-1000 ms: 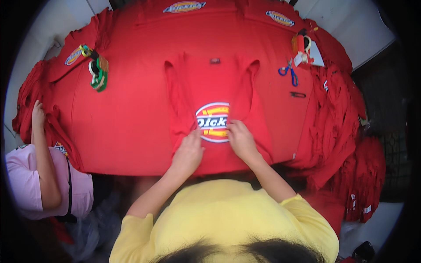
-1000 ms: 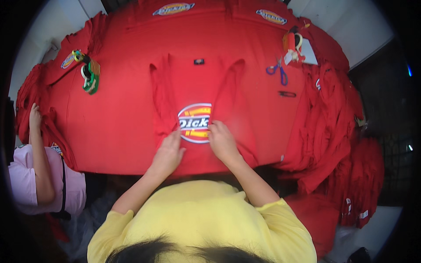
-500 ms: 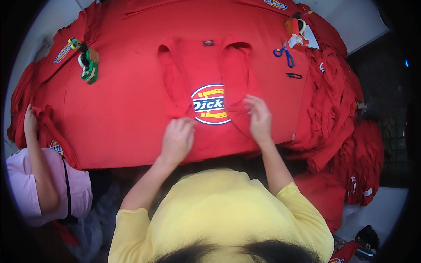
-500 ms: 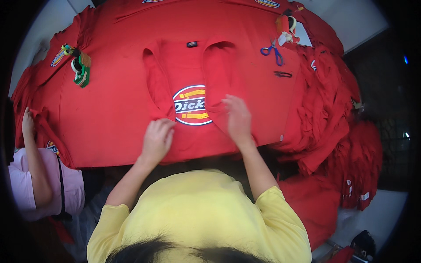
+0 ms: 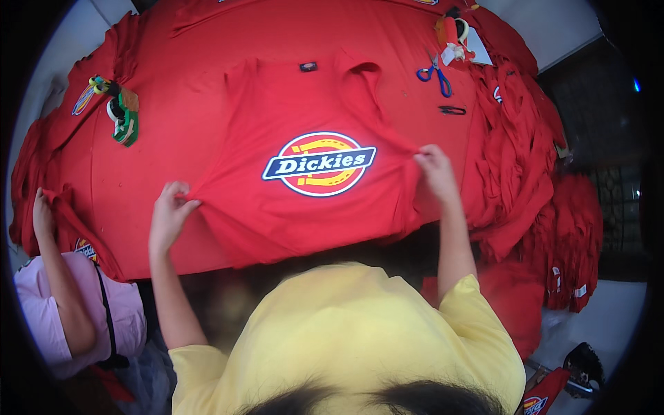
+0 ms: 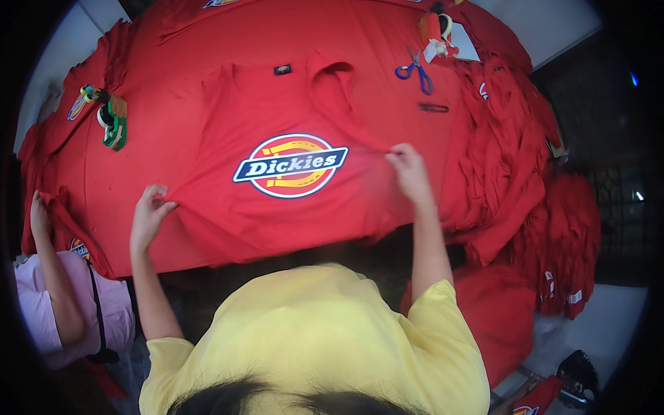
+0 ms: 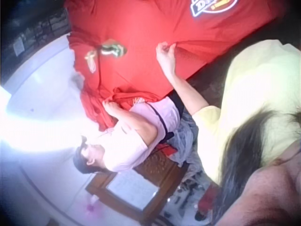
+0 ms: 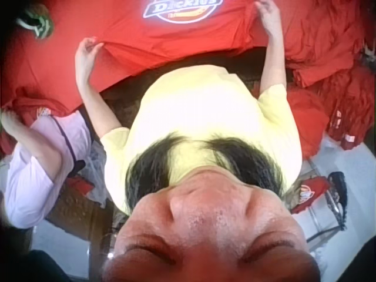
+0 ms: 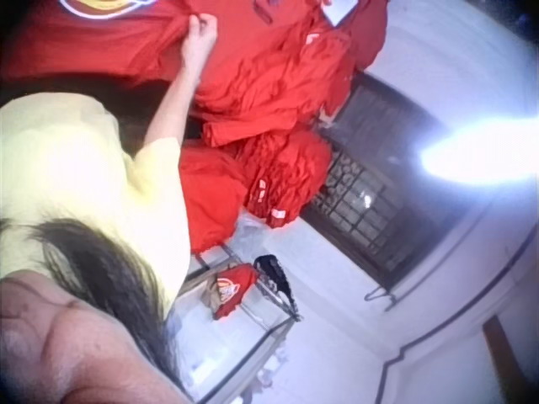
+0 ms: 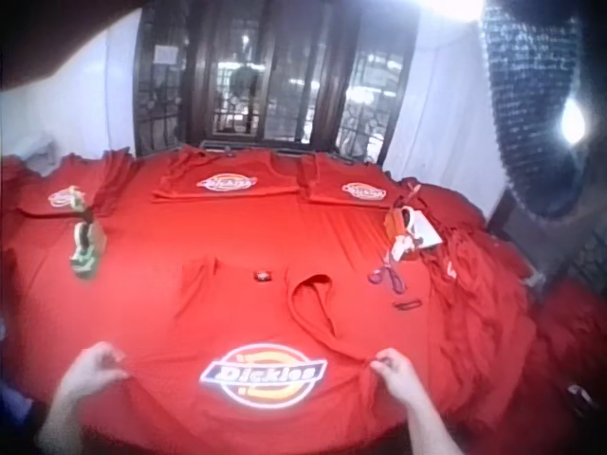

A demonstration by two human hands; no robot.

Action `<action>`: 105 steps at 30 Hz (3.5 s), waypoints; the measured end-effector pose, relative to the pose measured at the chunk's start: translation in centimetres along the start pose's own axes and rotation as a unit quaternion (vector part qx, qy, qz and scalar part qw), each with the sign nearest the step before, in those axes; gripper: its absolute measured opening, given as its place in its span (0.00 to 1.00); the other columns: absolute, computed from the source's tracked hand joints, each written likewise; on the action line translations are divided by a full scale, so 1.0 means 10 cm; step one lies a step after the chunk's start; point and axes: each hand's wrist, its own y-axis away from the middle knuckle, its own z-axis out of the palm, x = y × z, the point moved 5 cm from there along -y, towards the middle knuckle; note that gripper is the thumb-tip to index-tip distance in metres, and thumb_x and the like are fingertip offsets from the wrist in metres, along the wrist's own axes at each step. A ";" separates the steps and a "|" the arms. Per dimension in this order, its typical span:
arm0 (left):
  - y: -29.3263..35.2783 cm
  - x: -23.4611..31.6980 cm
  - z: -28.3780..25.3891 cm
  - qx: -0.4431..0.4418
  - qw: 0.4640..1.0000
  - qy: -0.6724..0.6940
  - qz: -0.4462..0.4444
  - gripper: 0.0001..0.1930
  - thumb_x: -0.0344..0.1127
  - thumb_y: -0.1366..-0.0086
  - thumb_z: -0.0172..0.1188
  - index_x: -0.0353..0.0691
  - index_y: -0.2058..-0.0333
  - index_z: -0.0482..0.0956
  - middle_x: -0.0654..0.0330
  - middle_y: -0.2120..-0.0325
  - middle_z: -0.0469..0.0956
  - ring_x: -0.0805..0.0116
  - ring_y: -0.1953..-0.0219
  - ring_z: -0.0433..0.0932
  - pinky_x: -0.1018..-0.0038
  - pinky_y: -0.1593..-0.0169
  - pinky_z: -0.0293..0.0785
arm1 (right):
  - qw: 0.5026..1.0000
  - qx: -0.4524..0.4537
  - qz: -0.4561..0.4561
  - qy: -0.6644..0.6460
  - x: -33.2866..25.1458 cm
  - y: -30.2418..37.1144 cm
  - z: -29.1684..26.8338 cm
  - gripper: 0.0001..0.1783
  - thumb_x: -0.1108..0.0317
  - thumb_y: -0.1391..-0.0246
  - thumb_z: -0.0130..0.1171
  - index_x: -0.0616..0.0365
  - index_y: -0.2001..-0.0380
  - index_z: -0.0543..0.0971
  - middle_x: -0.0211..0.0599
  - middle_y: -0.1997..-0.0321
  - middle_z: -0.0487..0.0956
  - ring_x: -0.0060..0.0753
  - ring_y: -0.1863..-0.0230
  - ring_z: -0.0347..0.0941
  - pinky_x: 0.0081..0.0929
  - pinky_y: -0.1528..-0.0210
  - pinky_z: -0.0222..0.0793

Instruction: The person picks up red tank tops from a large pile on a table, spreads them out to check the logo and neckline, folds the side of one garment, and then moves away to place it in a different pile.

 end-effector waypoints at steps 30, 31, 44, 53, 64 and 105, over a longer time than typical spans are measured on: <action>-0.66 -0.17 0.21 0.295 0.953 0.066 0.009 0.28 0.50 0.34 0.53 0.34 0.45 0.68 0.49 0.48 0.69 0.57 0.45 0.69 0.66 0.43 0.63 | 0.934 0.096 -0.125 0.322 -0.19 0.06 0.57 0.17 0.66 0.52 0.62 0.47 0.56 0.78 0.36 0.55 0.70 0.41 0.49 0.65 0.38 0.47 0.57; -0.80 -0.14 0.30 0.274 0.956 0.102 -0.004 0.30 0.55 0.34 0.51 0.36 0.44 0.68 0.49 0.47 0.70 0.56 0.45 0.69 0.66 0.43 0.63 | 0.941 0.090 -0.117 0.304 -0.21 0.00 0.59 0.17 0.69 0.52 0.61 0.48 0.56 0.77 0.37 0.56 0.70 0.41 0.50 0.65 0.39 0.47 0.58; 0.50 -0.37 0.24 0.033 0.989 -0.084 0.115 0.13 0.17 0.51 0.54 0.37 0.66 0.76 0.51 0.49 0.66 0.53 0.44 0.66 0.66 0.43 0.65 | 0.971 0.073 -0.081 0.212 0.15 0.26 -0.18 0.15 0.86 0.58 0.50 0.61 0.65 0.76 0.38 0.63 0.70 0.36 0.65 0.71 0.29 0.60 0.68; 0.56 -0.35 0.33 0.141 0.987 -0.066 0.037 0.14 0.18 0.51 0.56 0.35 0.65 0.69 0.48 0.51 0.64 0.48 0.49 0.67 0.62 0.48 0.68 | 0.981 -0.055 -0.060 0.177 0.09 0.21 -0.21 0.17 0.82 0.56 0.57 0.58 0.60 0.78 0.34 0.62 0.69 0.27 0.67 0.68 0.23 0.61 0.66; 0.88 -0.60 0.38 0.193 0.949 -0.211 0.131 0.13 0.17 0.49 0.49 0.34 0.63 0.68 0.48 0.63 0.68 0.49 0.56 0.69 0.62 0.53 0.66 | 0.954 0.035 -0.105 0.277 0.20 0.45 -0.27 0.13 0.73 0.51 0.59 0.55 0.59 0.77 0.38 0.58 0.71 0.38 0.56 0.69 0.31 0.53 0.65; -0.32 -0.74 0.18 0.088 0.982 -0.076 -0.147 0.22 0.49 0.43 0.61 0.32 0.78 0.74 0.49 0.83 0.73 0.57 0.77 0.73 0.64 0.68 0.68 | 0.944 -0.070 -0.232 0.224 -1.02 0.12 2.35 0.07 0.65 0.53 0.63 0.56 0.72 0.79 0.35 0.70 0.74 0.40 0.61 0.69 0.36 0.57 0.63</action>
